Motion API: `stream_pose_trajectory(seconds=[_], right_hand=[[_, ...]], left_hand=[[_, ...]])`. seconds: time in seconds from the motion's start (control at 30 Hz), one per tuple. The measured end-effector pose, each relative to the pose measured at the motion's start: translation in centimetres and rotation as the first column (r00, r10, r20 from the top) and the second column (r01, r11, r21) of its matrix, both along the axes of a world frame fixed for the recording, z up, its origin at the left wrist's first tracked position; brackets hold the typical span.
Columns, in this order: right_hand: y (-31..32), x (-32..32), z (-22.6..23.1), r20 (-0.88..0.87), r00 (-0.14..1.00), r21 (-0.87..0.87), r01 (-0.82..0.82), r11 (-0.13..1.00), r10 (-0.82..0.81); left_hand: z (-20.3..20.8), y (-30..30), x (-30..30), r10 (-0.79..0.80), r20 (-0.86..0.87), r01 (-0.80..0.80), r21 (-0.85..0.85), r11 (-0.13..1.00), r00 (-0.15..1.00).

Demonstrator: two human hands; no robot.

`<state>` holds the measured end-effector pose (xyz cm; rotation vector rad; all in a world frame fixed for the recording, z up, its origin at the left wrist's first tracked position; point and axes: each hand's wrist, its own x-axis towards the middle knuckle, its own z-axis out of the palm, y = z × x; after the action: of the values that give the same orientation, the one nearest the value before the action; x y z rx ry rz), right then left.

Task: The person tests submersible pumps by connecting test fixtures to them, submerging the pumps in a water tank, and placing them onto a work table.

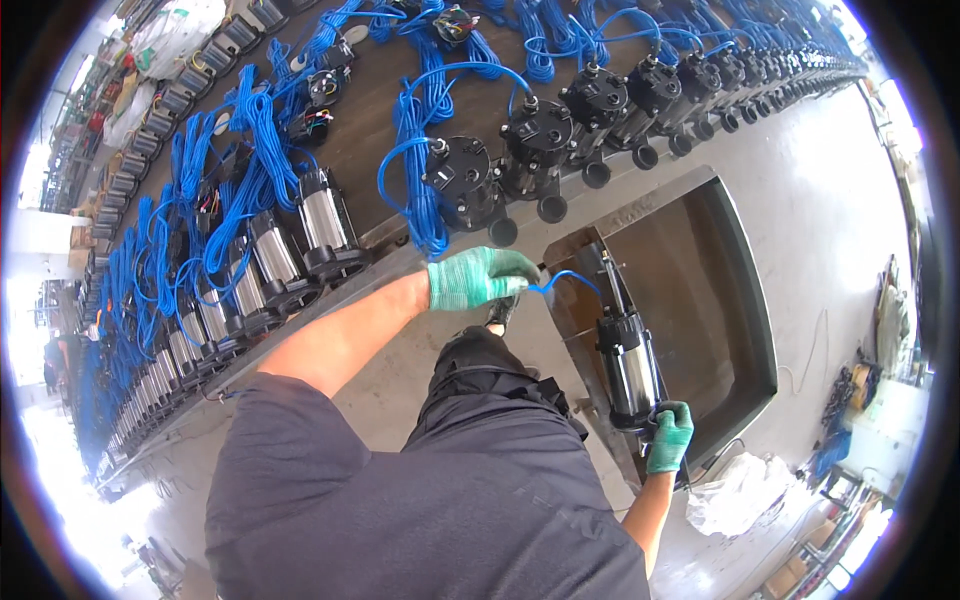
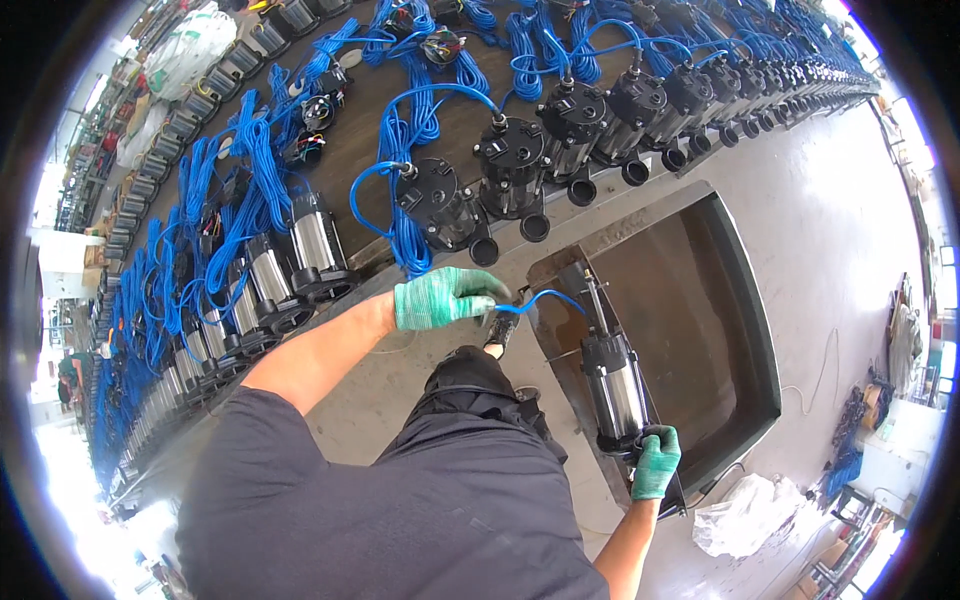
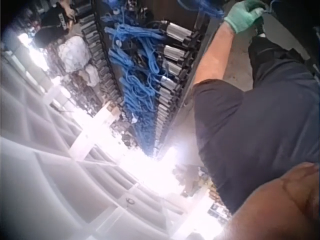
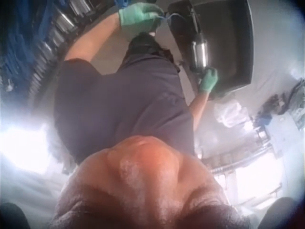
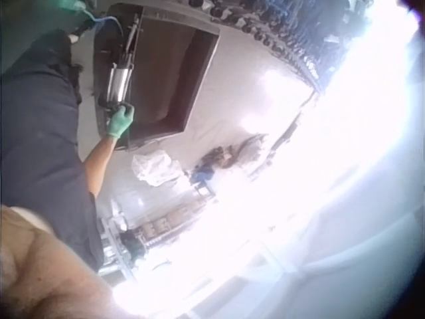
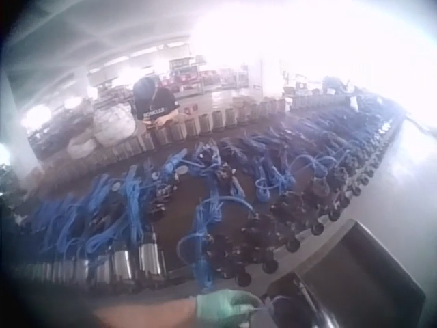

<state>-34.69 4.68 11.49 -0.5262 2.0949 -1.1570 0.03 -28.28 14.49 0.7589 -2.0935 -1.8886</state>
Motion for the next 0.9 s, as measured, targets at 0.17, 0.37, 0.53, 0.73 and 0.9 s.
stream_pose_trajectory(seconds=[0.17, 0.37, 0.53, 0.73, 0.9], right_hand=[[0.1, 0.7, 0.8, 0.046, 0.994, 0.106, 0.095, 0.990, -0.101], [1.2, 0.2, -0.9, 0.052, 0.993, 0.062, 0.107, 0.992, -0.111], [0.1, 0.8, 0.2, 0.014, 0.997, 0.059, 0.076, 0.995, -0.077], [0.5, 0.2, -0.4, 0.014, 0.999, 0.046, 0.048, 0.998, -0.049], [-0.2, 1.0, 1.0, 0.016, 0.998, 0.089, 0.067, 0.994, -0.069]], left_hand=[[-4.9, -3.3, 5.1, 0.424, 0.542, -0.113, -0.513, 0.851, 0.726], [-9.1, -6.9, 13.1, 0.822, 0.518, -0.953, -0.042, 0.299, 0.235], [-13.2, -14.1, 12.1, 0.681, 0.527, -0.449, -0.513, 0.732, 0.508], [-19.1, -18.8, 11.9, 0.557, 0.660, -0.159, -0.563, 0.811, 0.503], [-13.6, -16.6, 9.2, 0.644, 0.667, -0.380, -0.523, 0.763, 0.374]])
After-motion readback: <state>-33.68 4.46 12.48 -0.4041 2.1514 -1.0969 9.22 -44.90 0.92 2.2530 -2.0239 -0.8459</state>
